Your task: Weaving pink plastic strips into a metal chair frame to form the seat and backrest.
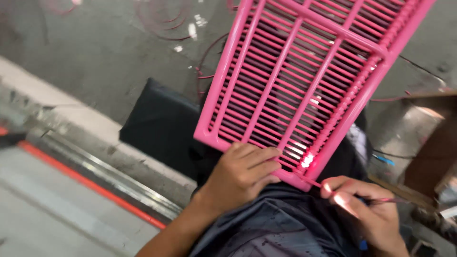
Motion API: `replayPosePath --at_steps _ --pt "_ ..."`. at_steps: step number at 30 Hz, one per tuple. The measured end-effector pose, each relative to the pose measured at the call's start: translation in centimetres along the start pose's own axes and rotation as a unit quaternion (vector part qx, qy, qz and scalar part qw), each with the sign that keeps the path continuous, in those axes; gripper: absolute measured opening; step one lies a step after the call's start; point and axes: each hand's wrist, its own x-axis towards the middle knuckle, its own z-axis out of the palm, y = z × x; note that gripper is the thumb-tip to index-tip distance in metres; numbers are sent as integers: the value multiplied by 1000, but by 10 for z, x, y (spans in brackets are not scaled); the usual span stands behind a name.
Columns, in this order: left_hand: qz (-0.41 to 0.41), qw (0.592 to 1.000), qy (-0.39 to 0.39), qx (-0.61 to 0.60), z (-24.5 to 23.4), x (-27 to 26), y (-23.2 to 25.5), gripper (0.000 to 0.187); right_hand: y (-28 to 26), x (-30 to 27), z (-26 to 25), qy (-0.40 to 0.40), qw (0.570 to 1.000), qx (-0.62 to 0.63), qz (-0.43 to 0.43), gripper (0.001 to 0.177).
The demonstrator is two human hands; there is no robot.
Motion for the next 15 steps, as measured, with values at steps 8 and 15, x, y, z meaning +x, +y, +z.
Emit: replayPosePath --at_steps 8,15 --pt "156 981 -118 -13 93 129 37 41 6 -50 -65 163 986 40 -23 21" --pt "465 788 -370 -164 229 194 20 11 37 -82 -55 347 926 134 -68 15"
